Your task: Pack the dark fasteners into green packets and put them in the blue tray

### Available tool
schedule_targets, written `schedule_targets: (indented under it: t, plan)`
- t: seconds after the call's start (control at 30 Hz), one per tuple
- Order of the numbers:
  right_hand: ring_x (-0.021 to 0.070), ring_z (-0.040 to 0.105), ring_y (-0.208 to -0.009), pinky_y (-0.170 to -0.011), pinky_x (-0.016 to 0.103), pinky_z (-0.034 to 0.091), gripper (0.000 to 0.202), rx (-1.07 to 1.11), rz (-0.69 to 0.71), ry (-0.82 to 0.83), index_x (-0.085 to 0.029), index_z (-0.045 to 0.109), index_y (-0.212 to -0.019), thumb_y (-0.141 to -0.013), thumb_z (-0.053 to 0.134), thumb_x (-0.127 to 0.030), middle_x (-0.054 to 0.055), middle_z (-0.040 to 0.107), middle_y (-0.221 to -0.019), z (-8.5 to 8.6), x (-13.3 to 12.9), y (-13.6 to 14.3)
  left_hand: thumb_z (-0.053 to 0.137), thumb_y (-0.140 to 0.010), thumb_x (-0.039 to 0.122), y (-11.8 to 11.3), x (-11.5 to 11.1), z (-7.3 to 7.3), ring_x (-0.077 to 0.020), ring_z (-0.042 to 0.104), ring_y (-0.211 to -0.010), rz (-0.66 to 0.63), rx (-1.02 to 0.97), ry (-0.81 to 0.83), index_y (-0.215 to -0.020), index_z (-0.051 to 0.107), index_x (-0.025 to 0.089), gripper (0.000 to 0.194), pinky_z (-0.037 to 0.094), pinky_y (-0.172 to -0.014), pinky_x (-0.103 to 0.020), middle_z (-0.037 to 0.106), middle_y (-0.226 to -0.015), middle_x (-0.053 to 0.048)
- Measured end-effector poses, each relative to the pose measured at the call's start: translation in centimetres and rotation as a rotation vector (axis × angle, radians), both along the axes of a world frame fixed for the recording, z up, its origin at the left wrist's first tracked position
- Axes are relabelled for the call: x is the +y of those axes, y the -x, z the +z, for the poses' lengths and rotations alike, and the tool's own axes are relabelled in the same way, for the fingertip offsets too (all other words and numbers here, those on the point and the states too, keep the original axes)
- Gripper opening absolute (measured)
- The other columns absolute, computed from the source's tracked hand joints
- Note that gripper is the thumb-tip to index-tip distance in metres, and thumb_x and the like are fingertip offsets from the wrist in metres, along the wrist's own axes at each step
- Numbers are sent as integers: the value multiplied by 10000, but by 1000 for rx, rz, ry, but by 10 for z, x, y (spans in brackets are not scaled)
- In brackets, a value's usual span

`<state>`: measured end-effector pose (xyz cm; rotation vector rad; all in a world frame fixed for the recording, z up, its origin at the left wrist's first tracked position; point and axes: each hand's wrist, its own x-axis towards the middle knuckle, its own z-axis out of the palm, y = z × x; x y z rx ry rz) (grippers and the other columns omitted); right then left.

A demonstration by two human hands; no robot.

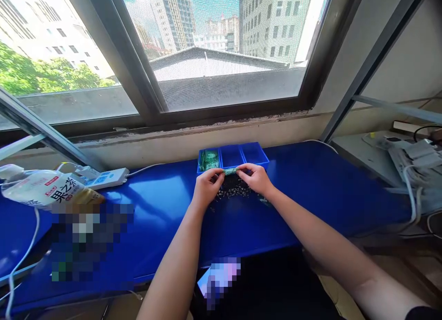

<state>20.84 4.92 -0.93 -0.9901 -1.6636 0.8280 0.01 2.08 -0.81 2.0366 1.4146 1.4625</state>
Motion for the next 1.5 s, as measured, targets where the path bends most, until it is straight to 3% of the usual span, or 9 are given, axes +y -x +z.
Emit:
schedule_targets:
  t: [0.77,1.1,1.5]
  plan:
    - [119,518,-577,-573,268,427,177,-55,12,11,-182,707,-863,-849,652,-349,22,695,-788,4,-3,-2,682,-893,327,-2,0,0,-135,655,-649,18,10,23,-954,762,198,163,516,-607,-256,758,-812,-24]
    - [132,522,-609,-569,262,417,134,-67,33,11,-195,632,-801,-835,629,-325,12,649,-769,6,-4,-1,682,-888,321,-3,-1,0,-132,651,-639,6,3,31,-942,760,199,154,514,-594,-250,746,-780,-17]
    - [139,545,-614,-581,264,429,152,-42,48,38,-194,645,-811,-841,635,-343,10,661,-751,6,-5,0,685,-884,322,-3,-2,2,-131,638,-618,15,-9,15,-932,756,196,152,508,-582,-254,742,-772,-19]
